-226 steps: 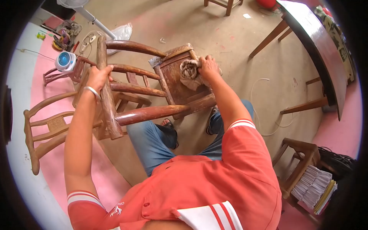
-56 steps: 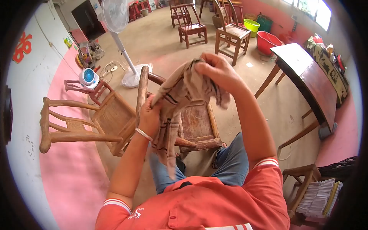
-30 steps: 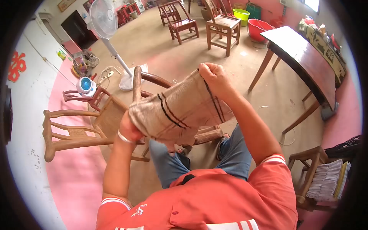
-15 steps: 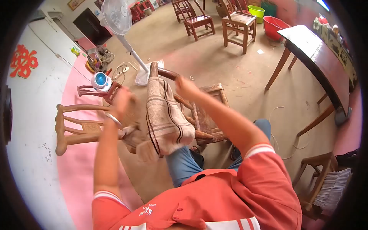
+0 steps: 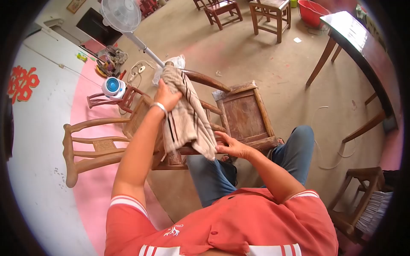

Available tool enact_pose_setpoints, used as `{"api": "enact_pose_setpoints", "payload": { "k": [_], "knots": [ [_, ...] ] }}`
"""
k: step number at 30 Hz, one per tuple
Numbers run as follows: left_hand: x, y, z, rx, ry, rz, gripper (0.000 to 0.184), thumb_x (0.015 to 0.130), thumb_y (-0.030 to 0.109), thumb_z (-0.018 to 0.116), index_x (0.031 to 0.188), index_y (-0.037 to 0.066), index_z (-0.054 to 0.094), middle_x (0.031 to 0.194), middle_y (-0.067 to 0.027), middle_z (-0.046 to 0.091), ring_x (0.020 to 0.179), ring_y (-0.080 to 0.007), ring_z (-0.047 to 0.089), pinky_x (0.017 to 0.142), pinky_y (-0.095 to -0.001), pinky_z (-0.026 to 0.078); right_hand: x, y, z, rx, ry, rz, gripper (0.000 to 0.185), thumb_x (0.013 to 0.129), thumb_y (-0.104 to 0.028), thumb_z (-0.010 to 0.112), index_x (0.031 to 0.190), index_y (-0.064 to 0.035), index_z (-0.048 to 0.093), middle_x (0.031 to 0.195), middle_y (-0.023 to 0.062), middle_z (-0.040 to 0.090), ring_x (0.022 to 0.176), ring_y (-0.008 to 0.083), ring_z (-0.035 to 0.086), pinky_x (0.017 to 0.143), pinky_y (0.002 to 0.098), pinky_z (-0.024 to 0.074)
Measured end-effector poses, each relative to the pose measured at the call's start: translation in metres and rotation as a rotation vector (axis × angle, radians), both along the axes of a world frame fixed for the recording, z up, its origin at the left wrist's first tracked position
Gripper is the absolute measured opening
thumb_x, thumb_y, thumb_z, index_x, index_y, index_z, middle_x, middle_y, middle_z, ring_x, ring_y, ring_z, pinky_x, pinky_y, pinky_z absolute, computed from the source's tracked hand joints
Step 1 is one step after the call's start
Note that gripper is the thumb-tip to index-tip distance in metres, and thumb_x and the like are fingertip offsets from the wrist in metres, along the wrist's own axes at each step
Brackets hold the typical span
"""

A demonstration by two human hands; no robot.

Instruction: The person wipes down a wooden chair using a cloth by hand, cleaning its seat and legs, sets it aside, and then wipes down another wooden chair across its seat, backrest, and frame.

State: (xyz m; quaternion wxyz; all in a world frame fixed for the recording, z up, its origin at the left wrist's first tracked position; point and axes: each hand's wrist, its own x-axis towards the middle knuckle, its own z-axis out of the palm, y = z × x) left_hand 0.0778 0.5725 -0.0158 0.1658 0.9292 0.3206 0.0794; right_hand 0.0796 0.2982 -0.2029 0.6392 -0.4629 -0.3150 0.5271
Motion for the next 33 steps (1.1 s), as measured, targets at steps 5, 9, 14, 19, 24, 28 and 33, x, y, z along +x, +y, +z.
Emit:
{"api": "enact_pose_setpoints", "payload": {
  "k": [5, 9, 14, 19, 24, 28, 33],
  "knots": [
    [0.082, 0.054, 0.000, -0.010, 0.034, 0.114, 0.085, 0.067, 0.021, 0.073, 0.134, -0.012, 0.032, 0.123, -0.0332, 0.055, 0.117, -0.0405, 0.056, 0.102, -0.0368, 0.044, -0.015, 0.008, 0.005, -0.048, -0.840, -0.266, 0.063, 0.069, -0.042, 0.079, 0.118, -0.0094, 0.057, 0.106, 0.0166, 0.064, 0.103, 0.0350, 0.061, 0.086, 0.0384, 0.0508],
    [0.082, 0.070, 0.003, -0.206, -0.054, 0.033, 0.089, 0.060, 0.017, 0.079, 0.131, -0.010, 0.033, 0.124, -0.0307, 0.056, 0.116, -0.0348, 0.057, 0.101, -0.0337, 0.044, -0.015, 0.023, -0.006, -0.093, -0.980, -0.457, 0.037, 0.064, -0.029, 0.076, 0.091, -0.0124, 0.058, 0.085, 0.0116, 0.067, 0.081, 0.0347, 0.065, 0.069, 0.0437, 0.0525],
    [0.009, 0.042, -0.022, -0.338, -0.303, -0.124, 0.084, 0.079, 0.023, 0.072, 0.141, -0.008, 0.025, 0.129, -0.0245, 0.051, 0.117, -0.0325, 0.053, 0.101, -0.0355, 0.041, -0.021, 0.012, -0.017, -0.063, -1.011, -0.431, 0.037, 0.065, -0.028, 0.077, 0.091, -0.0124, 0.056, 0.085, 0.0113, 0.067, 0.080, 0.0342, 0.065, 0.067, 0.0435, 0.0527],
    [-0.084, -0.032, -0.016, -0.550, -0.381, -0.059, 0.064, 0.088, 0.026, 0.064, 0.136, -0.007, 0.038, 0.131, -0.0211, 0.052, 0.118, -0.0277, 0.051, 0.103, -0.0360, 0.039, -0.022, 0.008, -0.019, -0.027, -1.019, -0.432, 0.038, 0.064, -0.026, 0.079, 0.091, -0.0113, 0.056, 0.083, 0.0110, 0.066, 0.078, 0.0344, 0.065, 0.067, 0.0434, 0.0527],
    [-0.166, -0.106, -0.013, -0.903, -0.622, 0.079, 0.048, 0.099, 0.019, 0.048, 0.139, -0.005, 0.039, 0.135, -0.0138, 0.050, 0.124, -0.0219, 0.048, 0.106, -0.0335, 0.036, -0.020, 0.004, -0.019, -0.003, -1.020, -0.440, 0.038, 0.064, -0.025, 0.079, 0.092, -0.0117, 0.056, 0.083, 0.0114, 0.065, 0.079, 0.0335, 0.065, 0.067, 0.0431, 0.0527],
    [-0.171, -0.124, -0.009, -1.270, -0.813, 0.231, 0.046, 0.101, 0.025, 0.045, 0.138, -0.002, 0.043, 0.137, -0.0146, 0.051, 0.125, -0.0260, 0.050, 0.107, -0.0386, 0.039, -0.019, 0.004, -0.011, -0.059, -0.968, -0.435, 0.039, 0.064, -0.024, 0.079, 0.092, -0.0107, 0.057, 0.086, 0.0129, 0.065, 0.083, 0.0344, 0.065, 0.072, 0.0433, 0.0522],
    [-0.127, -0.072, -0.020, -1.707, -0.761, 0.079, 0.050, 0.102, 0.036, 0.040, 0.136, -0.001, 0.045, 0.133, -0.0149, 0.055, 0.119, -0.0279, 0.056, 0.104, -0.0406, 0.043, -0.018, 0.004, -0.001, -0.112, -0.916, -0.431, 0.037, 0.064, -0.023, 0.077, 0.091, -0.0092, 0.056, 0.087, 0.0146, 0.065, 0.085, 0.0364, 0.064, 0.074, 0.0442, 0.0514]
  ]
}}
